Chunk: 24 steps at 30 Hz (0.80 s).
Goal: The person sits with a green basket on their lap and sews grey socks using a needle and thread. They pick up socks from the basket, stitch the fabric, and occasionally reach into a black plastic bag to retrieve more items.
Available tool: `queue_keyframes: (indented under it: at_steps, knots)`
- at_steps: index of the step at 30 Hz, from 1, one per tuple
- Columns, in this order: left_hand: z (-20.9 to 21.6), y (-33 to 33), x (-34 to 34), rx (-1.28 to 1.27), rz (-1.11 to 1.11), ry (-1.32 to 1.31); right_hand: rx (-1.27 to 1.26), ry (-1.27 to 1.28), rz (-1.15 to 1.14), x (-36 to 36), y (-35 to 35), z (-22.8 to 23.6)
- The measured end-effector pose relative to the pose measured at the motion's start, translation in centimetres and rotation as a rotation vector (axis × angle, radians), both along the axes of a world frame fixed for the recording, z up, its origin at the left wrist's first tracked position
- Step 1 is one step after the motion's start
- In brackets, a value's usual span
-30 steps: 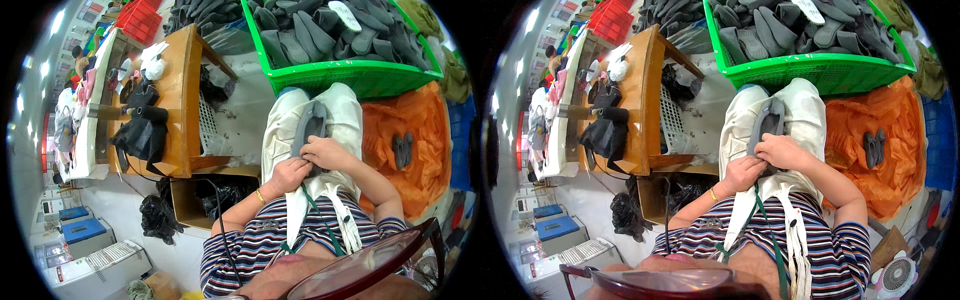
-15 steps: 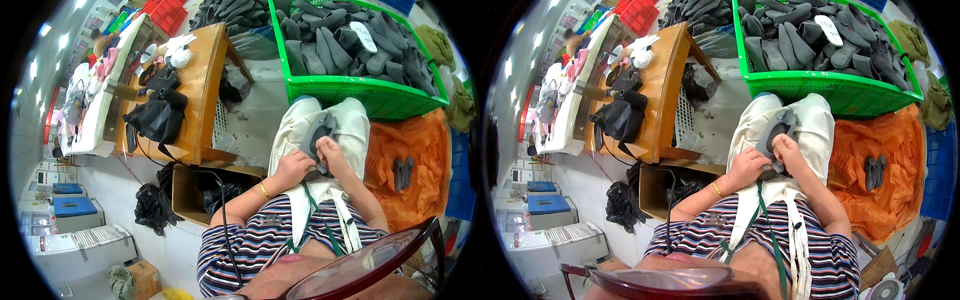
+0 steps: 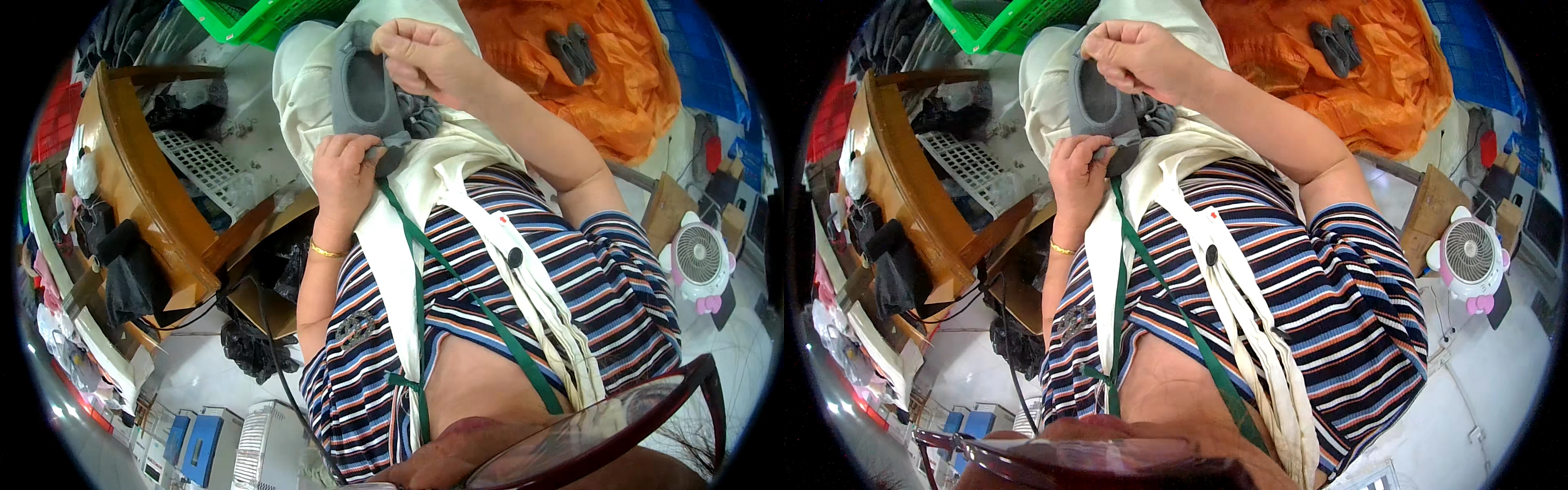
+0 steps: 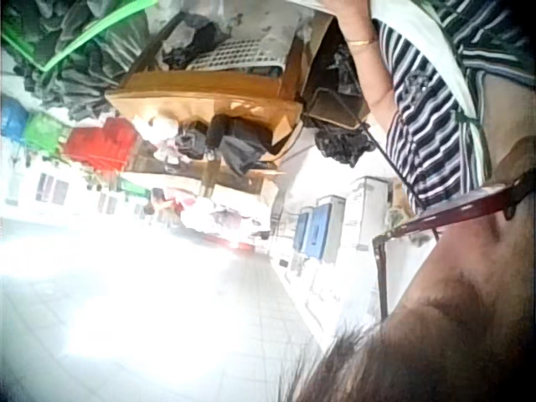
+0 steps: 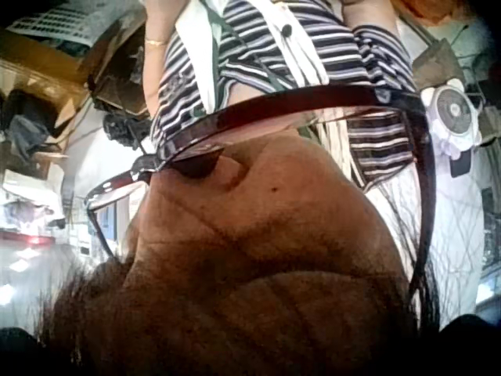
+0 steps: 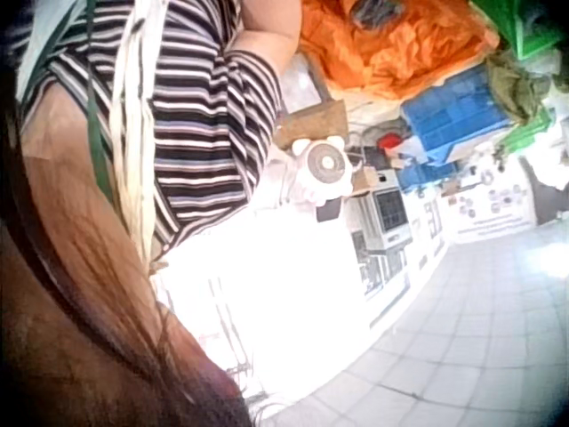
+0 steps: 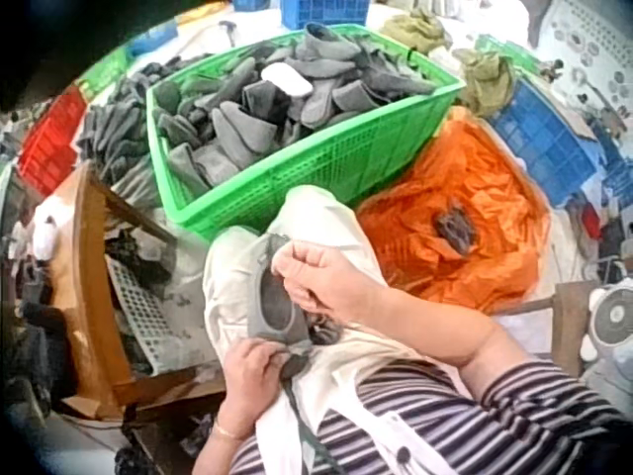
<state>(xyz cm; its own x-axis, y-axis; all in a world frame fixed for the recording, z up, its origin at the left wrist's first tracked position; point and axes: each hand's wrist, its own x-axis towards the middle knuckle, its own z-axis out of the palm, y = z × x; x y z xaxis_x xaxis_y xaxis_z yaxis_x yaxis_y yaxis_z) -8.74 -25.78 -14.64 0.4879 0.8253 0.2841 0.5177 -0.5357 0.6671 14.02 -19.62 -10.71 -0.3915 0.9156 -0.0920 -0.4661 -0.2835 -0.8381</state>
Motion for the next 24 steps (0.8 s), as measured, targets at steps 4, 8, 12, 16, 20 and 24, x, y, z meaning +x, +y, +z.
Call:
queue_keyframes:
  at_steps: [4, 8, 12, 16, 20, 24]
  knots:
    - [-0.7, -0.2, -0.2, -0.036, 0.053, -0.054, 0.035, -0.368, 0.032, -1.5, -2.1, -1.6]
    - [-0.6, -0.9, -0.3, -0.031, 0.143, -0.045, 0.041, -0.633, 0.207, -1.5, -3.7, -1.8]
    - [-0.6, -1.2, -0.5, -0.003, 0.146, -0.019, 0.415, -0.902, 0.228, -1.2, -4.6, -2.1]
    - [-1.1, -1.4, -0.8, 0.018, 0.126, -0.041, 0.542, -1.076, 0.231, -1.3, -5.6, -1.6]
    - [-1.7, -1.5, -1.0, 0.037, 0.122, -0.080, 0.619, -1.096, 0.203, -1.3, -5.9, -1.9]
    - [-1.6, -1.7, -1.1, 0.054, 0.123, -0.087, 0.656, -1.091, 0.207, -1.3, -5.8, -1.7]
